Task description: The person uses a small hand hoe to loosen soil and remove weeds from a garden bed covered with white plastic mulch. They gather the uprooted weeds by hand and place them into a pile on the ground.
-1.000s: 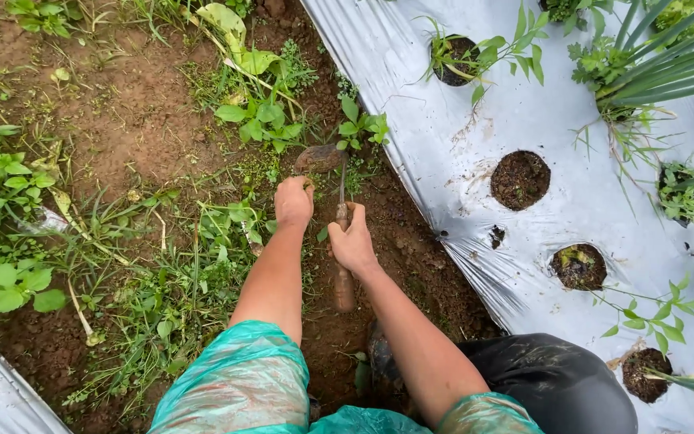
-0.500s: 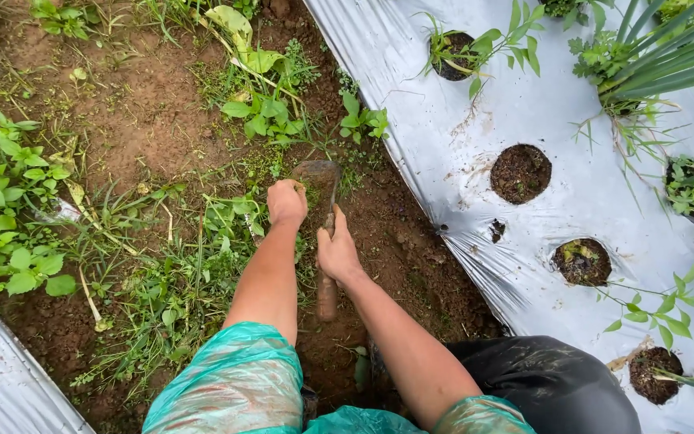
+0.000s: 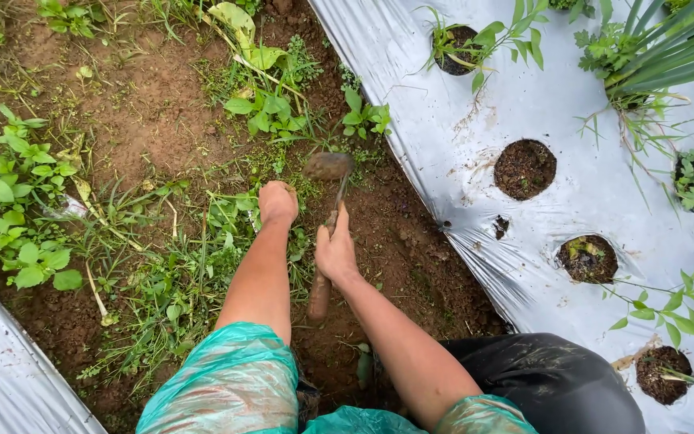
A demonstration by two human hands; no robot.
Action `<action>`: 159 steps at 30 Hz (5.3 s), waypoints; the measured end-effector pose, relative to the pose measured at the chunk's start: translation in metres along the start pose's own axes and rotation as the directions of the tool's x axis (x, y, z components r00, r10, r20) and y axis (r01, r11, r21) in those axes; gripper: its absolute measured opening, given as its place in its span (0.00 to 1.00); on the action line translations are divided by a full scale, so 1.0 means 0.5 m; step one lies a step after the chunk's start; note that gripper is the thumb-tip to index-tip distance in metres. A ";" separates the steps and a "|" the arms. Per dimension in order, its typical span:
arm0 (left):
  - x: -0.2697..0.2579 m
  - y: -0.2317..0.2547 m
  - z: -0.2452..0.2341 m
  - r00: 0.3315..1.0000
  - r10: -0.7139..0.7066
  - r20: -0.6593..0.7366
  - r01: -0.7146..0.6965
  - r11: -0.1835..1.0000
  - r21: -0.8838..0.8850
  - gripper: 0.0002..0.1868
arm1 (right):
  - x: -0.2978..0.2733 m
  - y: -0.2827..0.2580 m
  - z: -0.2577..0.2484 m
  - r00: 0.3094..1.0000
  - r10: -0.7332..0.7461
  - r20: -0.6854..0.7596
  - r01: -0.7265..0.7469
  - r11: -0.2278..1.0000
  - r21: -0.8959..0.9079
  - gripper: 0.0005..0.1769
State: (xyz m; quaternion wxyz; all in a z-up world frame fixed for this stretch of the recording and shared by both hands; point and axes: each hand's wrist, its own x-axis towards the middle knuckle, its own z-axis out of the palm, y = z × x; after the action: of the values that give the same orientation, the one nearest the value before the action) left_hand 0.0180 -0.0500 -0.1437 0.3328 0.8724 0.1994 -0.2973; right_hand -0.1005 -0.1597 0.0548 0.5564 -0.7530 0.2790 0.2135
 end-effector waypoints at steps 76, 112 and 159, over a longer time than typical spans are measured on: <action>0.079 -0.039 -0.218 0.907 0.408 -0.101 -0.327 0.836 0.440 0.14 | 0.092 -0.016 0.136 0.991 -0.065 0.116 0.066 0.998 -0.007 0.37; 0.023 -0.097 -0.269 0.978 0.192 0.085 -0.210 0.895 0.394 0.12 | 0.051 -0.053 0.176 0.994 -0.040 0.104 0.036 0.999 0.036 0.38; 0.105 -0.251 -0.112 0.867 0.105 0.486 -0.339 0.841 0.422 0.30 | 0.098 0.179 0.216 0.968 -0.068 0.240 0.208 0.750 -0.628 0.18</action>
State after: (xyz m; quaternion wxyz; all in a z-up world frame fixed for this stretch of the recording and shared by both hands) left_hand 0.0101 0.0848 -0.2020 0.1679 0.8540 -0.0702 -0.4875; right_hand -0.1237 -0.0852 -0.0720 0.3013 -0.8917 0.0734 0.3297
